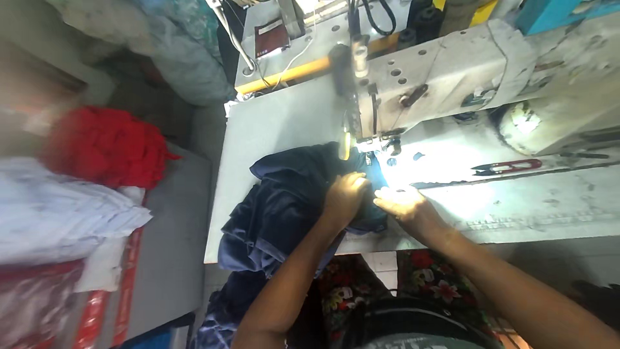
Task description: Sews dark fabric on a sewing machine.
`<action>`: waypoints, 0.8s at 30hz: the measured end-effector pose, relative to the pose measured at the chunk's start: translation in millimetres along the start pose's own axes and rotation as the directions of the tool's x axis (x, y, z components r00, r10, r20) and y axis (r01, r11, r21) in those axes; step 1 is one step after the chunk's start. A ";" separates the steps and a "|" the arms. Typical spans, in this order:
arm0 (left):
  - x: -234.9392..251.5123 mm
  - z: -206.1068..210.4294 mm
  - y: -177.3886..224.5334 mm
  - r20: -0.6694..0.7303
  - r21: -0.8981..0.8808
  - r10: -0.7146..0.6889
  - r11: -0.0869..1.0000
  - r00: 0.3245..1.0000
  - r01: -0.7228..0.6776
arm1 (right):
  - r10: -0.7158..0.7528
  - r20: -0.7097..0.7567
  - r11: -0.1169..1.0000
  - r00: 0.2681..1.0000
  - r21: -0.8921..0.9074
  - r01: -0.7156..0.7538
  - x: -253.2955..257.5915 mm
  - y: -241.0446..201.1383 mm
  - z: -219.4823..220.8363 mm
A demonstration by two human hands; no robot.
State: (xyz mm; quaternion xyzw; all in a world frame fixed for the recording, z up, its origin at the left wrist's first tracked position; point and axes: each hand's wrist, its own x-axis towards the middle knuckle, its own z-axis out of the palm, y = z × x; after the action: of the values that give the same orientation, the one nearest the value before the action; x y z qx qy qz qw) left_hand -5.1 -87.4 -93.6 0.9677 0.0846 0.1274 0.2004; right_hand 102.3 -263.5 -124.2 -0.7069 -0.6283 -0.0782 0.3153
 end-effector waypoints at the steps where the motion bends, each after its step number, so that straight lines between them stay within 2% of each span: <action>1: -5.4 3.0 -3.9 -0.029 0.009 0.016 1.000 0.999 -0.016 | 0.001 -0.005 1.000 1.000 -0.008 -0.001 -1.8 -1.0 -0.2; 4: -14.5 7.0 -9.9 -0.070 -0.010 0.106 0.994 0.992 -0.107 | 0.012 -0.005 0.999 1.000 -0.041 -0.012 -6.3 -4.9 -2.1; 7: -16.2 5.5 -10.3 -0.044 0.000 0.155 0.988 0.987 -0.156 | 0.041 0.001 0.997 0.999 -0.060 -0.041 -5.2 -9.1 -1.7; 10: -13.6 3.6 -10.3 0.013 0.004 0.149 0.989 0.989 -0.149 | 0.074 0.008 0.995 0.997 -0.069 -0.074 -3.5 -12.1 -2.6; 24: 0.9 3.2 -19.4 -0.009 0.027 0.125 0.992 0.992 -0.125 | 0.097 0.035 0.993 0.995 -0.077 -0.094 9.8 -3.3 -0.5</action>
State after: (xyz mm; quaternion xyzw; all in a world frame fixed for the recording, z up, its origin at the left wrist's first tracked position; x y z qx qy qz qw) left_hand -5.5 -70.8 -104.2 0.9729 0.0267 0.1438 0.1791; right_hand 101.3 -255.4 -117.7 -0.7490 -0.5962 -0.0731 0.2797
